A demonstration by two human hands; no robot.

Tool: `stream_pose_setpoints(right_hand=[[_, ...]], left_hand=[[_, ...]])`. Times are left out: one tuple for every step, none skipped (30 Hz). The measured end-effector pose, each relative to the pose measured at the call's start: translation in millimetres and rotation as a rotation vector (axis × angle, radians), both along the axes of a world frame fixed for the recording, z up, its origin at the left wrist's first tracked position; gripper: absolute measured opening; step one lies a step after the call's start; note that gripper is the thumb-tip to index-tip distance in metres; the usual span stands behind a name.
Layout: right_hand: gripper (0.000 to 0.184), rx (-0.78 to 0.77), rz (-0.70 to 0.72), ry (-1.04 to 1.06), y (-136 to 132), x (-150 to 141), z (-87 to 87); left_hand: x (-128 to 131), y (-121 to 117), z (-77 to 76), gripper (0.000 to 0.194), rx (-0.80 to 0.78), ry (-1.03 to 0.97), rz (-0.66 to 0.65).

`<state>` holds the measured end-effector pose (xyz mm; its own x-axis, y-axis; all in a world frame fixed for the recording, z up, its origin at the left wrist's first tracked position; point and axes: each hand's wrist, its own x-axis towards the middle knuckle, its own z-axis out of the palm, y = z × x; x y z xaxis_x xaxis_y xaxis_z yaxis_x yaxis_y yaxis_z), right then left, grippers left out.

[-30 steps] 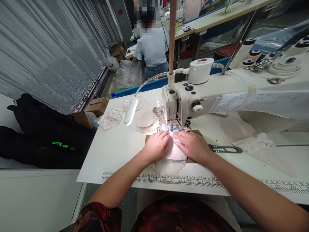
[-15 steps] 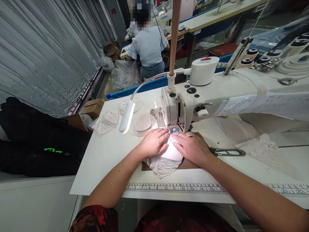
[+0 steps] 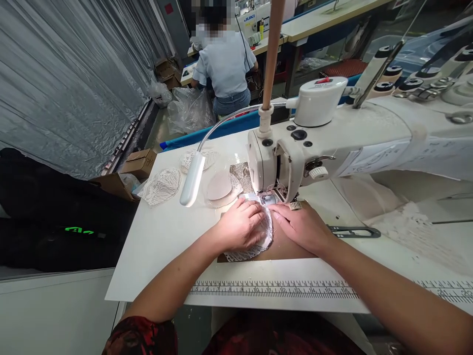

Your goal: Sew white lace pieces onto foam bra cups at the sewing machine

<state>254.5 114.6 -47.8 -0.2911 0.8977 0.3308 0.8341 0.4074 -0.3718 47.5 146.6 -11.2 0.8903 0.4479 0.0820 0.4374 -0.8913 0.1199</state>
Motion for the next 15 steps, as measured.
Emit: stream_pose_setpoints(right_hand=[[0.032, -0.004, 0.002, 0.009, 0, 0, 0.2], [0.032, -0.009, 0.0, 0.017, -1, 0, 0.4], [0.032, -0.015, -0.003, 0.023, -1, 0, 0.6], [0.032, -0.02, -0.008, 0.028, -2, 1, 0.7], [0.032, -0.023, -0.011, 0.033, -2, 1, 0.8], [0.033, -0.027, -0.007, 0.04, -3, 1, 0.9], [0.033, -0.028, 0.003, 0.049, -3, 1, 1.2], [0.033, -0.03, 0.017, 0.057, -4, 1, 1.6], [0.034, -0.033, 0.034, 0.061, -4, 1, 2.3], [0.034, -0.039, 0.057, 0.059, -4, 0, 3.2], [0.034, -0.044, 0.08, 0.051, -4, 0, 4.3], [0.033, -0.046, 0.098, 0.036, -5, 0, 5.3], [0.033, -0.043, 0.111, 0.015, -5, -1, 6.1], [0.033, -0.034, 0.122, -0.012, -5, -1, 6.6], [0.033, -0.019, 0.13, -0.04, -5, -2, 6.7]], left_hand=[[1, -1, -3.0, 0.044, -0.009, -0.017, 0.013], [1, -1, -6.0, 0.045, -0.014, -0.032, 0.023], [0, -1, -8.8, 0.045, -0.016, -0.042, 0.026], [-1, -1, -11.1, 0.045, -0.015, -0.049, 0.024], [-2, 0, -12.9, 0.044, -0.013, -0.054, 0.019], [-4, 0, -14.1, 0.044, -0.01, -0.06, 0.014], [-5, 1, -14.9, 0.043, -0.008, -0.065, 0.01], [-5, 1, -15.4, 0.043, -0.009, -0.071, 0.007], [-6, 2, -15.7, 0.042, -0.011, -0.08, 0.004], [-6, 2, -15.8, 0.041, -0.014, -0.087, 0.0], [-6, 2, -16.0, 0.04, -0.016, -0.093, -0.004], [-6, 3, -16.2, 0.04, -0.017, -0.097, -0.007], [-6, 3, -16.4, 0.04, -0.017, -0.099, -0.01], [-7, 3, -16.7, 0.04, -0.015, -0.102, -0.012], [-7, 4, -17.0, 0.04, -0.013, -0.106, -0.012]])
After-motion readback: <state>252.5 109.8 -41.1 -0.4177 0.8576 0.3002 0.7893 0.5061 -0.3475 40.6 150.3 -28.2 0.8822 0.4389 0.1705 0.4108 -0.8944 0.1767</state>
